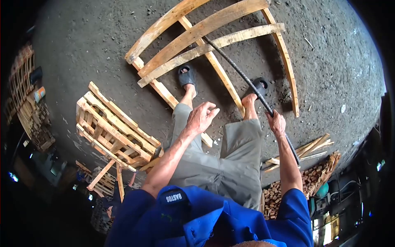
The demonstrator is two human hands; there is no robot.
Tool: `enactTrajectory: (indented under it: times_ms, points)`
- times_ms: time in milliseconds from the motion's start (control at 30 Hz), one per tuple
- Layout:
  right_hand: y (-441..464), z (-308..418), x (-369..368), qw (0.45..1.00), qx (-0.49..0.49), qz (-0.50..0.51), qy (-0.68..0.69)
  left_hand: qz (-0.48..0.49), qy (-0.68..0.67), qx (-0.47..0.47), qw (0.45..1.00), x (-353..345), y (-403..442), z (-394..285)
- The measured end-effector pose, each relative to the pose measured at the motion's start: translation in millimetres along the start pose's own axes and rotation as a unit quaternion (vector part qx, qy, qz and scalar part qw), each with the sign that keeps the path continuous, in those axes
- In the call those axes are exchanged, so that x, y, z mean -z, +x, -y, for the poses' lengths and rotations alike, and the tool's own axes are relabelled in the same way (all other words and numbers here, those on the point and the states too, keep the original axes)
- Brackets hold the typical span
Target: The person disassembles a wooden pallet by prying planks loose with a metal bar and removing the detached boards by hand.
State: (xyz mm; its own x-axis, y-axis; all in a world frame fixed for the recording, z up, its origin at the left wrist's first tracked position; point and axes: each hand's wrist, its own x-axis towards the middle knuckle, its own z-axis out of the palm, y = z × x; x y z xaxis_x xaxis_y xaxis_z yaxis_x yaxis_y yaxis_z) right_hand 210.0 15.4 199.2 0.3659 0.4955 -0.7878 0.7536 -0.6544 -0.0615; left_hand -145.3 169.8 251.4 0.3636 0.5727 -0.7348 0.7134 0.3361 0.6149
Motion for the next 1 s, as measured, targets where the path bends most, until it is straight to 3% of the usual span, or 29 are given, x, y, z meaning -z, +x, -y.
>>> enactTrajectory:
  times_ms: [267,567,800,867,900,967,1000]
  points:
    - [63,-61,-67,0.998,-0.029,-0.047,-0.043,0.065,0.088,0.000,0.994,-73,69,42]
    - [129,-120,-153,0.997,0.027,-0.073,0.010,0.139,0.044,-0.013,0.989,-170,112,10]
    - [154,-134,-181,0.996,0.030,-0.080,0.028,0.152,0.085,-0.041,0.984,-191,151,36]
    - [183,-150,-193,0.999,0.037,-0.010,0.025,0.155,0.069,-0.048,0.984,-195,158,33]
    - [211,-170,-224,0.995,0.074,-0.058,0.035,0.153,0.074,-0.035,0.985,-190,166,28]
    - [287,-147,-254,0.990,0.082,-0.099,0.050,0.152,0.077,-0.094,0.981,-178,185,44]
    - [299,-143,-274,0.989,0.092,-0.071,0.089,0.167,0.096,-0.126,0.973,-170,196,56]
